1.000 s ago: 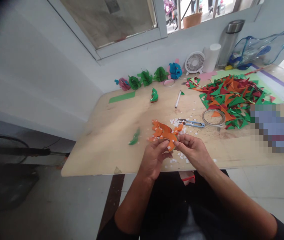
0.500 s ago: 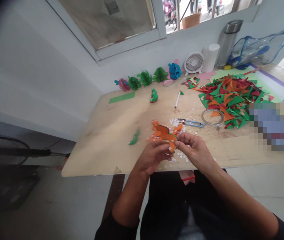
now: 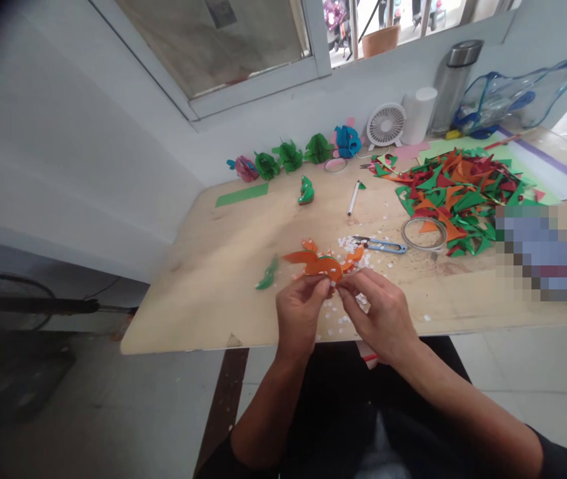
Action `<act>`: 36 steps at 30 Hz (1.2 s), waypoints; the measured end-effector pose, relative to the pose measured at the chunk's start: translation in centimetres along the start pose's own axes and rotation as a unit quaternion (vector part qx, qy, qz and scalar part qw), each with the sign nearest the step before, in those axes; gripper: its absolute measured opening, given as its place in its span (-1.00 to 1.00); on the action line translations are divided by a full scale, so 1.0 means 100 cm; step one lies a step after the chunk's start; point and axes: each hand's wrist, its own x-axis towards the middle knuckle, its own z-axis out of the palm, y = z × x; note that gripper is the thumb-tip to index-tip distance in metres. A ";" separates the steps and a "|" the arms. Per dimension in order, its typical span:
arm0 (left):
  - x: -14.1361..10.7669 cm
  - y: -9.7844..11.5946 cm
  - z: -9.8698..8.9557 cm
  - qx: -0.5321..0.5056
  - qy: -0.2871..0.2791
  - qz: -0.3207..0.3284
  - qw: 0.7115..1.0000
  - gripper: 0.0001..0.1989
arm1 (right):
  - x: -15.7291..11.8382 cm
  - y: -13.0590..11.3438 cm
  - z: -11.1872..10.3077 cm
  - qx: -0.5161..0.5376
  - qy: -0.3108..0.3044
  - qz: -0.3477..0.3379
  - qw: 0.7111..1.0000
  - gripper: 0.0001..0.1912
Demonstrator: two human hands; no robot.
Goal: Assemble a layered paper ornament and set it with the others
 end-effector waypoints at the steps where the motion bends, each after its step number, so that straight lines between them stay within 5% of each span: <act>1: -0.001 0.001 0.000 0.002 0.002 0.004 1.000 -0.86 | 0.000 0.001 0.002 -0.005 -0.007 0.000 1.000 -0.88; 12: -0.001 0.013 0.001 -0.063 -0.007 -0.059 0.996 -0.96 | 0.006 -0.001 0.007 -0.028 -0.010 0.078 0.997 -0.87; 22: -0.002 0.012 -0.006 0.046 -0.045 0.026 0.998 -0.90 | 0.009 -0.002 0.009 -0.002 -0.018 0.117 0.993 -0.90; 36: -0.003 0.009 -0.007 0.093 -0.032 0.051 0.994 -0.88 | 0.010 -0.002 0.013 0.007 -0.012 0.129 0.992 -0.90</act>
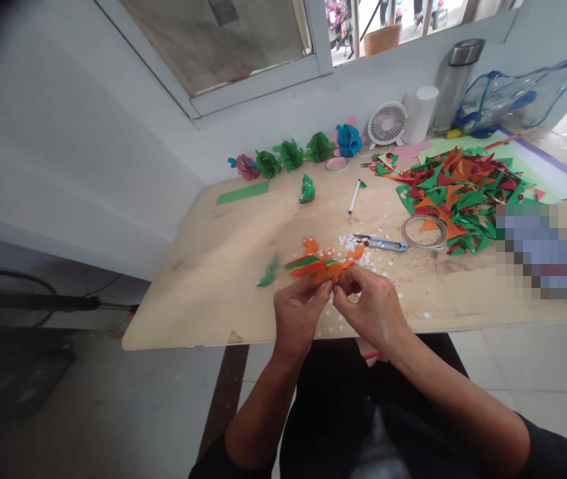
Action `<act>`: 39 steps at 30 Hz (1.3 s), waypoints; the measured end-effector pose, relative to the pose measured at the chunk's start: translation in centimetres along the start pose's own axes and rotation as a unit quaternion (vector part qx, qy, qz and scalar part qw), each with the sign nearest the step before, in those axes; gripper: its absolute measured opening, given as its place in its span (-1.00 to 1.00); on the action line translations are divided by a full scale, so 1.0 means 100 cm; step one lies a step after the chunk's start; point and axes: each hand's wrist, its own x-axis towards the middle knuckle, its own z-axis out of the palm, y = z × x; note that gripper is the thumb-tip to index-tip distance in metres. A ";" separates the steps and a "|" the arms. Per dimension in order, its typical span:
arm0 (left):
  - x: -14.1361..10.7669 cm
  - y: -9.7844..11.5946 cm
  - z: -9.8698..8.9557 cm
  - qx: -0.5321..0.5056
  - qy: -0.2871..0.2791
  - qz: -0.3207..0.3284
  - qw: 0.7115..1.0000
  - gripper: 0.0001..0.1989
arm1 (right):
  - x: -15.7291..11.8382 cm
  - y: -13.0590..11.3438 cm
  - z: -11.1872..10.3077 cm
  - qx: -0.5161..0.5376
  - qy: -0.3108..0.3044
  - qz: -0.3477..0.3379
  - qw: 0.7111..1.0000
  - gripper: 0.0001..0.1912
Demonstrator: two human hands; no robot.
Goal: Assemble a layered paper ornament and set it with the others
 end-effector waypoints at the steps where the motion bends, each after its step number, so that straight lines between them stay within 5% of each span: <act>1: 0.000 -0.001 0.000 -0.002 0.000 -0.002 1.000 -0.88 | 0.000 0.000 0.000 0.000 0.001 -0.001 1.000 -0.91; 18: 0.010 -0.004 0.005 -0.225 0.051 -0.168 0.958 -0.90 | 0.000 0.016 -0.015 0.069 -0.041 0.066 0.995 -0.84; 22: 0.012 -0.004 0.005 -0.233 0.044 -0.174 0.956 -0.88 | -0.007 0.038 -0.024 0.019 -0.034 0.057 0.998 -0.75; 26: 0.014 -0.003 0.004 -0.221 0.020 -0.176 0.959 -0.87 | -0.014 0.059 -0.026 -0.003 -0.004 0.088 0.996 -0.90; 32: 0.014 -0.002 0.002 -0.203 -0.010 -0.166 0.965 -0.88 | -0.013 0.055 -0.031 -0.025 -0.055 0.099 0.993 -0.71; 35: 0.014 -0.001 0.000 -0.184 -0.064 -0.167 0.967 -0.88 | -0.006 0.041 -0.032 0.053 -0.015 0.075 0.996 -0.70; 39: 0.015 -0.001 0.000 -0.161 -0.127 -0.174 0.963 -0.86 | 0.003 0.025 -0.030 0.239 -0.128 0.153 0.950 -0.64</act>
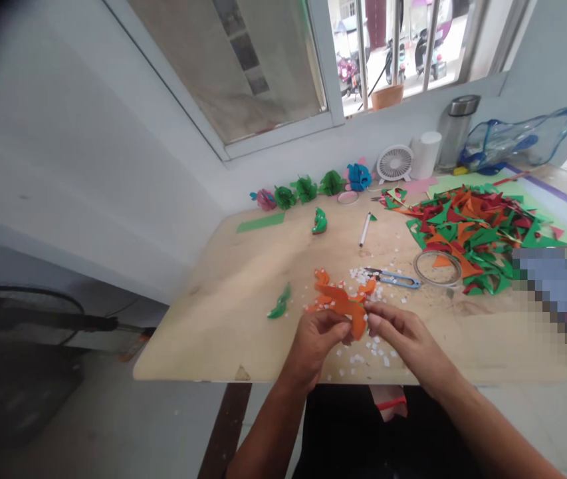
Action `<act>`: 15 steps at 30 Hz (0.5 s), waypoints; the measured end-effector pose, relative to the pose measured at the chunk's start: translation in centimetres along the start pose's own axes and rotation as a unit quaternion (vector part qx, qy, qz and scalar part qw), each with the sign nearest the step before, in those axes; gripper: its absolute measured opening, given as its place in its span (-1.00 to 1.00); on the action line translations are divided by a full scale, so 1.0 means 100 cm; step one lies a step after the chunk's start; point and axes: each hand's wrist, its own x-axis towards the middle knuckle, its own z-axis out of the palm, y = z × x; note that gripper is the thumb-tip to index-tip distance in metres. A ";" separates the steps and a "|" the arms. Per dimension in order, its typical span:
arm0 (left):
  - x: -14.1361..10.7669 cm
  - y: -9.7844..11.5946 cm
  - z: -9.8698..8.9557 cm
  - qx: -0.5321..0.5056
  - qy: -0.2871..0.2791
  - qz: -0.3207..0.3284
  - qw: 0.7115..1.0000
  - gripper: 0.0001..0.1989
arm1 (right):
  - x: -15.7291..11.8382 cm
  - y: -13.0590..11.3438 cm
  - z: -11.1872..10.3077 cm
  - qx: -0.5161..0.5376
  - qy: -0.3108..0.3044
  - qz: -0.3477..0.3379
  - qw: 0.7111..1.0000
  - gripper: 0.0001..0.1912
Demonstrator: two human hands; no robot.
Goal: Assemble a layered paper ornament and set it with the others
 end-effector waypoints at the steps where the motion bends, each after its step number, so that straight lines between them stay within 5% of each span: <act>1: 0.001 0.000 0.000 0.005 -0.012 -0.004 1.000 -0.85 | 0.001 -0.002 0.002 0.040 -0.033 0.024 0.998 -0.64; 4: 0.004 0.000 -0.001 0.030 -0.044 -0.019 0.998 -0.83 | 0.004 -0.001 0.006 0.123 -0.073 0.053 0.988 -0.72; 9: 0.016 -0.001 -0.013 0.074 -0.074 -0.038 0.994 -0.75 | 0.008 0.010 0.004 0.177 0.009 0.080 0.981 -0.72; 15: 0.067 0.018 -0.048 0.264 0.075 0.066 0.959 -0.76 | 0.016 0.019 -0.006 0.222 0.119 0.096 0.963 -0.72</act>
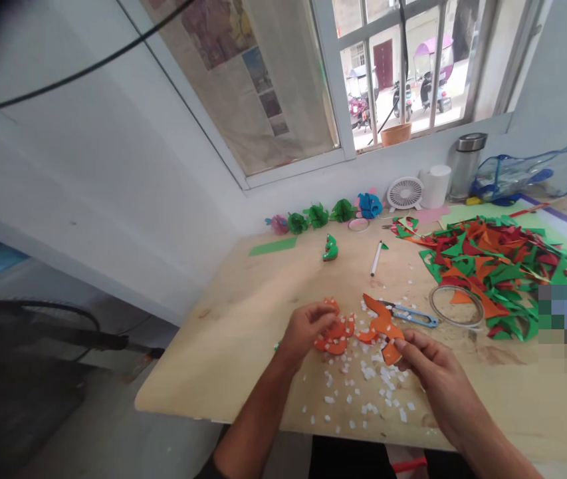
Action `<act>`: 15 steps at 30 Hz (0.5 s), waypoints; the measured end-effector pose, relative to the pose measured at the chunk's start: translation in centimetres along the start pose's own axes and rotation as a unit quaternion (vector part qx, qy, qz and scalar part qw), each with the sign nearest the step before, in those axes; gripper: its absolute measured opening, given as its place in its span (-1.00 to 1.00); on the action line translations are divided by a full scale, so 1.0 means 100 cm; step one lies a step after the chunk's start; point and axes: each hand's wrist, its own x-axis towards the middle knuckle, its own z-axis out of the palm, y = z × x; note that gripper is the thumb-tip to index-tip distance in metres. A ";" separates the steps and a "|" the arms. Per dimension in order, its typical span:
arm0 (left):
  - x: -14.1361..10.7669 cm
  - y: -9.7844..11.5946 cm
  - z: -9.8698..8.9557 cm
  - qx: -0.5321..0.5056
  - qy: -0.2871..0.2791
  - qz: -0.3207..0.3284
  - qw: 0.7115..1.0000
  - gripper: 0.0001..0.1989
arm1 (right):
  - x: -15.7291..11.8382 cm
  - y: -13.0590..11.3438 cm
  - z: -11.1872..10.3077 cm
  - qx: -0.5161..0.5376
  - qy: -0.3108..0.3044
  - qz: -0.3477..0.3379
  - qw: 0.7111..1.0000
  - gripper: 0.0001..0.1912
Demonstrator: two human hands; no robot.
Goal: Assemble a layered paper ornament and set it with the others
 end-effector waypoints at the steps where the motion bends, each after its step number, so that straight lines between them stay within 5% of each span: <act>1: 0.015 0.000 -0.006 0.017 0.019 0.007 1.000 -0.76 | 0.001 -0.001 0.000 0.010 0.004 0.004 1.000 -0.71; 7: 0.107 0.006 -0.025 0.165 0.101 0.044 0.980 -0.76 | 0.004 -0.006 0.002 0.071 0.033 0.036 0.996 -0.70; 15: 0.178 0.005 -0.014 0.314 0.077 0.066 0.944 -0.66 | 0.003 -0.010 -0.004 0.081 0.028 0.075 0.994 -0.70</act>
